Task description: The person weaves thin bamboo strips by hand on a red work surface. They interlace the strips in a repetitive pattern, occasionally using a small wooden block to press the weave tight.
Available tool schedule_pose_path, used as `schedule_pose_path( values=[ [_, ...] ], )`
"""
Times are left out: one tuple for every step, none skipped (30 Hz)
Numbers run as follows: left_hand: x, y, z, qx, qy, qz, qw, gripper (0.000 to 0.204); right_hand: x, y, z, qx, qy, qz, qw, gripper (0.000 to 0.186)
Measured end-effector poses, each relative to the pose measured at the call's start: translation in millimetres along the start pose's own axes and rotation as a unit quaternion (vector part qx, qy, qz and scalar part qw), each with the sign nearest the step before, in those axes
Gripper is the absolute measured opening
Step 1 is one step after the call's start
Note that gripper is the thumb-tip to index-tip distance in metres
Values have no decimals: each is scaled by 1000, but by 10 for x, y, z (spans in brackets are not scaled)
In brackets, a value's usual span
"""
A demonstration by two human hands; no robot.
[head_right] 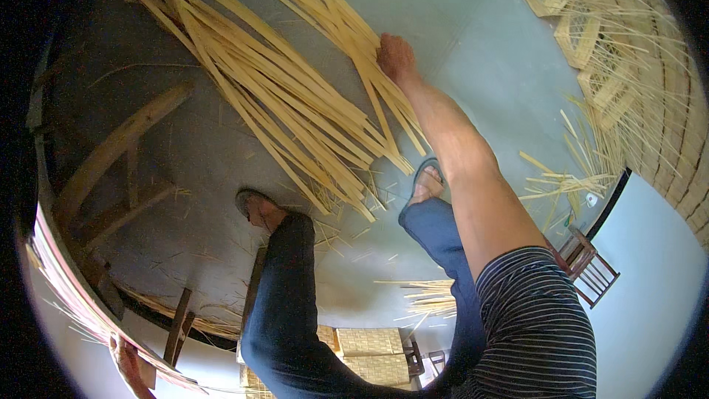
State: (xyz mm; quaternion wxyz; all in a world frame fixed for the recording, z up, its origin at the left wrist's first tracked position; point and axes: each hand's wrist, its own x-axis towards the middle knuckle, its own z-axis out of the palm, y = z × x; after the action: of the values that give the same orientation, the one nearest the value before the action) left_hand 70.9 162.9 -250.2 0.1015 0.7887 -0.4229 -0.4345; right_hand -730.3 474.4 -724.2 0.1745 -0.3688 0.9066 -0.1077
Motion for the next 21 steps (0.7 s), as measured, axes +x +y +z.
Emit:
schedule_pose_path(
  values=[
    [-38,-10,-99,-12,23,4,1000,14,140,-70,135,-10,-1,-8,1000,15],
    [26,-31,-192,-10,5,3,1000,13,236,-71,206,-28,-1,-11,1000,13],
    [79,-43,-293,-7,-12,3,1000,12,282,-63,255,-37,-6,-13,999,12],
    [79,-59,-306,-15,-44,-1,999,17,299,-54,273,-50,-14,-18,999,11],
    [79,-66,-324,-23,-76,-4,997,21,327,-51,279,-62,-20,-22,998,10],
    [54,-51,-365,-28,-107,-9,994,26,336,-101,253,-80,-54,-10,995,12],
    [40,-48,-392,-34,-99,-11,994,26,350,-150,212,-97,-88,3,991,15],
    [31,-59,-407,-39,-91,-13,995,27,350,-201,164,-115,-122,15,986,18],
    [14,-74,-417,-45,-83,-14,995,27,330,-227,107,-103,-113,10,988,16],
    [0,-135,-379,-46,-8,6,999,23,313,-242,60,-90,-104,5,991,14],
    [-19,-146,-336,-55,-4,18,998,19,323,-232,0,-79,-92,2,993,12],
    [-32,-130,-306,-49,7,28,998,16,346,-236,-60,-77,-71,8,994,13],
    [-23,-124,-242,-45,5,38,998,14,361,-212,-138,-75,-49,17,996,13],
    [31,-126,-155,-39,0,42,998,15,333,-159,-212,-78,-33,28,996,14],
    [71,-143,-54,-39,-5,46,998,16,305,-96,-306,-77,-27,35,996,13],
    [116,-129,-26,-9,-33,62,997,17,312,-69,-442,-73,-14,40,996,13],
    [85,-143,-27,-15,-15,59,998,18,314,-89,-585,-66,-3,43,997,12],
    [80,-127,-34,-15,-31,62,998,17,292,-93,-754,-36,-30,39,998,11],
    [25,-105,-99,-15,-42,64,997,17,255,-153,-938,-2,-57,31,998,10],
    [-29,-87,-164,-15,-53,67,996,17,198,-221,-1125,32,-85,23,996,11],
    [-1,-89,-306,-25,-83,58,995,17,122,-248,-1306,130,-112,89,981,12]
  ],
)
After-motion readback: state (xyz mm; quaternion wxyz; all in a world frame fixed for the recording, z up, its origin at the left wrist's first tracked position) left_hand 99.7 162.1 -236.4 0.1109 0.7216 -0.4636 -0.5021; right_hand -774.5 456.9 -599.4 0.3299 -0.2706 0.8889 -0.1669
